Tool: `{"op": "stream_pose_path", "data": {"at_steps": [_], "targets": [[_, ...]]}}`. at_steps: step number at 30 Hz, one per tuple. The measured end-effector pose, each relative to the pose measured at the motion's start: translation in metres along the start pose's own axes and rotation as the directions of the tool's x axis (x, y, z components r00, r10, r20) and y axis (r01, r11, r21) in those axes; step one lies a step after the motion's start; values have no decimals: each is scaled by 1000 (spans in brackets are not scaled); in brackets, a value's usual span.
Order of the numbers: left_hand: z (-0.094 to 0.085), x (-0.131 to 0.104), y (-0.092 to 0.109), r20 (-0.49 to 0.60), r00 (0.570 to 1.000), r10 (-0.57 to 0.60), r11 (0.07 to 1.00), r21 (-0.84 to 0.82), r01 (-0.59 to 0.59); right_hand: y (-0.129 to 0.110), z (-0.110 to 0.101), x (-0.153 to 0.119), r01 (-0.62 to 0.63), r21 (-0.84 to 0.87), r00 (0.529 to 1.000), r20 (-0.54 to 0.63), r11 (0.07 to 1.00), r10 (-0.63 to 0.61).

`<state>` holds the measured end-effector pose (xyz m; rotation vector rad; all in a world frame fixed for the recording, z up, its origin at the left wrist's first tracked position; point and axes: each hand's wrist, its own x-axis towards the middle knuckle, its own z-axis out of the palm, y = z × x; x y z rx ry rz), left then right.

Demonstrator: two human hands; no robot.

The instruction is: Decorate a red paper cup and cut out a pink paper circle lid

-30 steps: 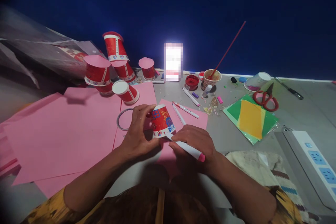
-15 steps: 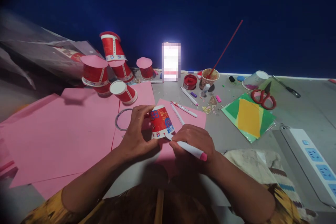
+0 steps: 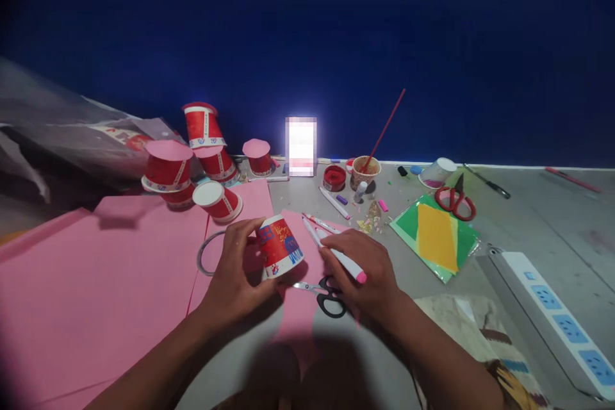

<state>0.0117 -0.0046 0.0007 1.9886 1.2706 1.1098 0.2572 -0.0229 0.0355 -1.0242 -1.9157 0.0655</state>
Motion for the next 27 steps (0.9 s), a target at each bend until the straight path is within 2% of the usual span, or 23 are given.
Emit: {"op": "stream_pose_path", "data": {"at_steps": [2, 4, 7, 10, 16, 20, 24, 27], "targets": [[-1, 1, 0, -17, 999, -34, 999, -23, 34, 14, -7, 7, -62, -57, 998, 2, 996, 63], [-1, 2, 1, -17, 997, -79, 995, -60, 78, 26, -18, 19, -185, -60, 982, 10, 981, 186], [-2, 3, 4, -16, 992, -127, 987, -106, 125, 40, -36, 47, -418, 32, 908, 26, 908, 417], [-3, 3, 8, -39, 986, -160, 983, -94, 156, 49, -45, 71, -520, 158, 846, -39, 840, 531], [1, 2, 9, -115, 969, -219, 974, -80, 211, 73, -50, 91, -571, 181, 804, -74, 800, 590], [4, 2, 13, -151, 951, -268, 961, -110, 254, 94, -61, 106, -566, 250, 780, -145, 785, 609], [5, 3, 17, -159, 932, -326, 942, -134, 307, 108, -65, 118, -568, 179, 809, -61, 803, 585], [5, 3, 20, -175, 913, -368, 927, -142, 346, 111, -56, 117, -553, 121, 814, -129, 824, 566]]}}
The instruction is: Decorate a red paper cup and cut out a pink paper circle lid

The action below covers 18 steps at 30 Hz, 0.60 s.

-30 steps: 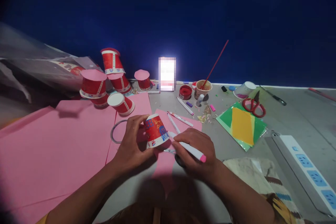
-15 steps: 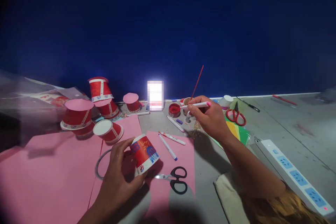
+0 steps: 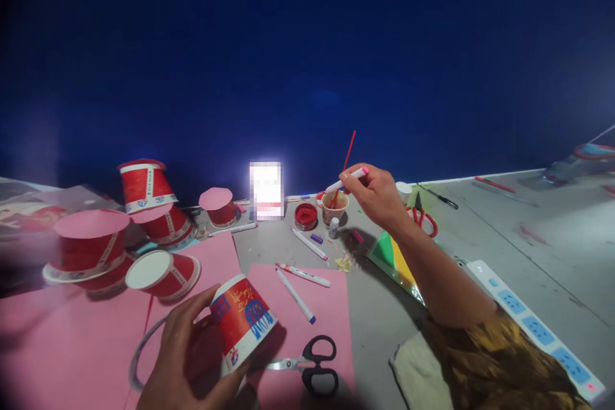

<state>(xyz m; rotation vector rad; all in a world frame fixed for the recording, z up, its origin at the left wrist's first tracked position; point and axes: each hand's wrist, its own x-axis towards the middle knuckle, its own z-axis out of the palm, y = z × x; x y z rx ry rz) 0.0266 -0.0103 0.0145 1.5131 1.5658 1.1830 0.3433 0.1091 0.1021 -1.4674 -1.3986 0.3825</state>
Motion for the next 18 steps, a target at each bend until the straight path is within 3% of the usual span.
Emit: {"op": "stream_pose_path", "data": {"at_steps": [3, 7, 14, 18], "targets": [[1, -1, 2, -12, 999, -52, 998, -36, 51, 3, 13, -15, 4, -19, 999, -40, 1000, -5], [0, -1, -1, -13, 997, -77, 996, -56, 76, 3, 24, -41, 94, -86, 983, 165, 992, -79], [-5, 0, -7, 22, 999, -42, 998, 57, 40, 8, 13, -58, 159, -192, 982, 130, 968, -136], [-7, 0, 1, 31, 995, -92, 991, 103, 88, 16, 12, -81, 118, -139, 971, 222, 983, -85]]}}
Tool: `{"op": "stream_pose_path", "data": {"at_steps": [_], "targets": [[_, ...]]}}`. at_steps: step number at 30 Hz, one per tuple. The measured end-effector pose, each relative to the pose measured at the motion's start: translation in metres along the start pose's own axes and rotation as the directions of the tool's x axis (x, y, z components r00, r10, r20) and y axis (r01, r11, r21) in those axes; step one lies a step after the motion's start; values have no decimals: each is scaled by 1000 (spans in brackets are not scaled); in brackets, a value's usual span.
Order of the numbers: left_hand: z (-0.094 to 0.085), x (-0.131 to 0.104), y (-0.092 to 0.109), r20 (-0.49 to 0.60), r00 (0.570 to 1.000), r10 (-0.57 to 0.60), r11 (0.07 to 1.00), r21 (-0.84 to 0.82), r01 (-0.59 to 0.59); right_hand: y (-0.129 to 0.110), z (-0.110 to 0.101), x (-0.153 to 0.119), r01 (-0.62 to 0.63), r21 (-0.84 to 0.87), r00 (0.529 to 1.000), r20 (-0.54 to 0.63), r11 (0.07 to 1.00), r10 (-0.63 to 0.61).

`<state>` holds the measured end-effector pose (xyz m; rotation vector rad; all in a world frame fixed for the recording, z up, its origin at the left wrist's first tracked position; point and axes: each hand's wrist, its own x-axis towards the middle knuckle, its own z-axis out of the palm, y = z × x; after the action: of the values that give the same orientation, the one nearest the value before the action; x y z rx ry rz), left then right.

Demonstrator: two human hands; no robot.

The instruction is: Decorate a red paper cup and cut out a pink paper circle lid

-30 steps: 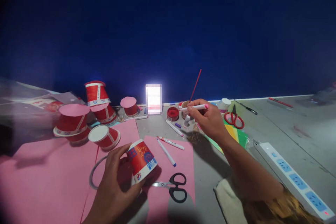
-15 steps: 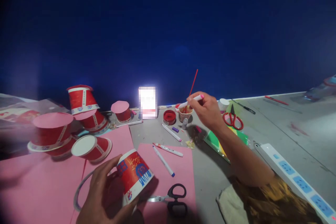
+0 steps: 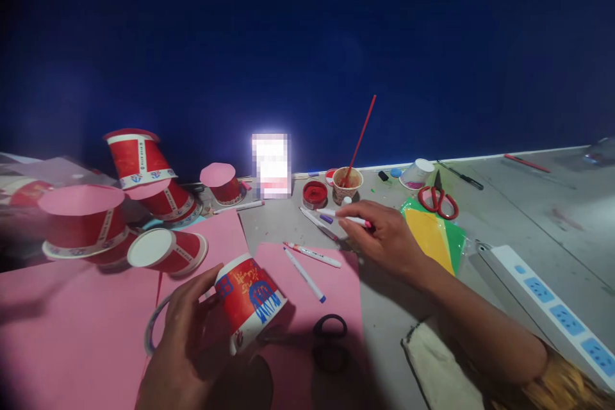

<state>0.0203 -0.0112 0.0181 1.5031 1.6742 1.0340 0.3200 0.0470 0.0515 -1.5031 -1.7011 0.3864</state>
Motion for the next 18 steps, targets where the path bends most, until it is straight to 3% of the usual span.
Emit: {"op": "stream_pose_path", "data": {"at_steps": [2, 5, 7, 9, 13, 18], "targets": [[-1, 0, 3, 0, 1000, -1, 1000, 5, 1, 7, 4, -12, -156, 121, 987, 69, 980, 148], [0, 0, 4, -3, 1000, -19, 1000, 4, 19, 22, 6, -22, -411, 318, 911, 152, 854, 383], [0, 0, 2, 11, 1000, 0, 1000, -17, 0, 32, 4, -23, -485, 410, 873, 170, 773, 458], [0, 0, -2, 27, 999, 32, 999, -36, -31, 39, -1, -23, -503, 405, 862, 177, 763, 475], [-1, 0, -7, 51, 998, 43, 997, -60, -40, 44, -3, -22, -439, 201, 893, 208, 876, 399], [-1, 0, -4, 60, 997, 56, 998, -41, -53, 51, 12, -17, -346, 45, 927, 173, 937, 334]]}}
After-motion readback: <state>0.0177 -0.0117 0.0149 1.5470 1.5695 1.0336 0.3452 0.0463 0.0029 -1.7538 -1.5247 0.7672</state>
